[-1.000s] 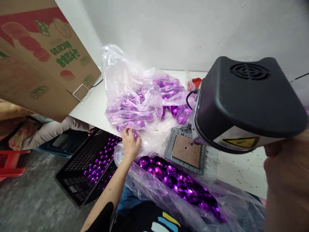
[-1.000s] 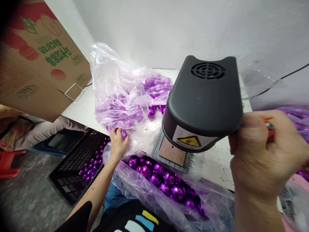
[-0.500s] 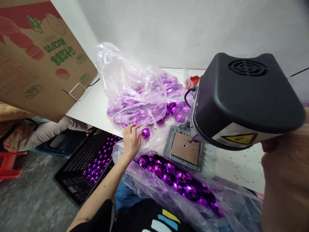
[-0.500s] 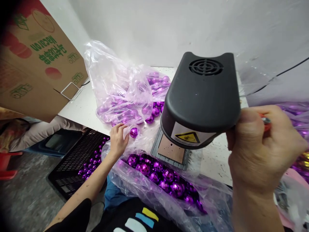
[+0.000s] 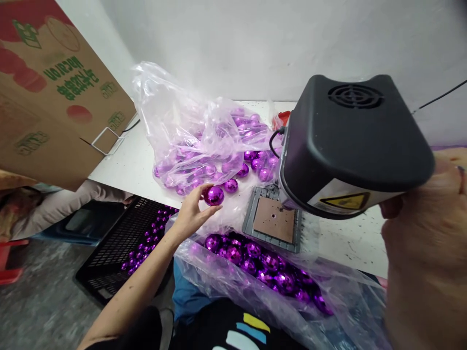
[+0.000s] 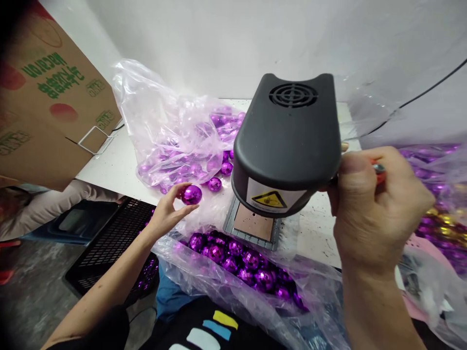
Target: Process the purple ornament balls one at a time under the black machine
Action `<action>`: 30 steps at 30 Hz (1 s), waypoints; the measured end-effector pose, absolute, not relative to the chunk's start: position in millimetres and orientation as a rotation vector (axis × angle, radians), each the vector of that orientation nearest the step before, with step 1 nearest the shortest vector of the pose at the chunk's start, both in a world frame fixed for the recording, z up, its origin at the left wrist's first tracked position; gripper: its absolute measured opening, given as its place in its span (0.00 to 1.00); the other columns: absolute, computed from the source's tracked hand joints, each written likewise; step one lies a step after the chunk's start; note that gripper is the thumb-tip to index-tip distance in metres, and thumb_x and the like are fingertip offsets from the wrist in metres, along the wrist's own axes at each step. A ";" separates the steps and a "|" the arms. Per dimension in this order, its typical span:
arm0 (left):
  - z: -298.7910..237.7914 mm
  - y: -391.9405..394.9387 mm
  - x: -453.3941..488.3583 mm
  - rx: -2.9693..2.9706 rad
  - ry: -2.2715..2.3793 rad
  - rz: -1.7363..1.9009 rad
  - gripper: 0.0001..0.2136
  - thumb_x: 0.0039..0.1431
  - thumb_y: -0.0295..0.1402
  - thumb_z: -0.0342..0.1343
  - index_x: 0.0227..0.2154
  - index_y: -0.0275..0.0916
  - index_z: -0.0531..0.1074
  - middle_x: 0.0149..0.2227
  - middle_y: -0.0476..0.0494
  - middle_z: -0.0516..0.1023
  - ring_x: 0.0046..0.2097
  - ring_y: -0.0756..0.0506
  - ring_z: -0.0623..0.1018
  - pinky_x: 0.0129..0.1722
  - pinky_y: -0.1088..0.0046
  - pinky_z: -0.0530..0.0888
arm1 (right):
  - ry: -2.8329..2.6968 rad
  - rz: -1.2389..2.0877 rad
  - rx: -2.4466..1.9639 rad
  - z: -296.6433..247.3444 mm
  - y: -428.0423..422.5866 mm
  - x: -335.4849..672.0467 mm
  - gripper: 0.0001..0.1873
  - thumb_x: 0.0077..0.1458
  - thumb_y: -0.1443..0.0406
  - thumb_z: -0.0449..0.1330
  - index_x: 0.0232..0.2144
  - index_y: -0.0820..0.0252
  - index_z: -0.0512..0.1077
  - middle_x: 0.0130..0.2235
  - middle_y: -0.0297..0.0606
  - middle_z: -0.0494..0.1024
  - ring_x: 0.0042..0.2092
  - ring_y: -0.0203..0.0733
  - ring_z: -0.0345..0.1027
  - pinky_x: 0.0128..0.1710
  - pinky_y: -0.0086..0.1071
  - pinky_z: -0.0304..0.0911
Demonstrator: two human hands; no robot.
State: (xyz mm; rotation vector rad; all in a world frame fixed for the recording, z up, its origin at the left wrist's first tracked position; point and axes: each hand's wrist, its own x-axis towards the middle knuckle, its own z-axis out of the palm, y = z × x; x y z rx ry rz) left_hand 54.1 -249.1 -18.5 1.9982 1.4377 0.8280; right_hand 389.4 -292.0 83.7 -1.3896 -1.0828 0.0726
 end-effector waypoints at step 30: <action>-73.4 -264.9 155.5 0.733 0.844 0.769 0.20 0.55 0.50 0.63 0.39 0.37 0.76 0.36 0.42 0.79 0.34 0.48 0.76 0.33 0.74 0.70 | -1.088 0.136 -1.335 89.3 -289.5 391.1 0.21 0.56 0.49 0.60 0.24 0.60 0.67 0.16 0.24 0.56 0.19 0.28 0.55 0.18 0.26 0.49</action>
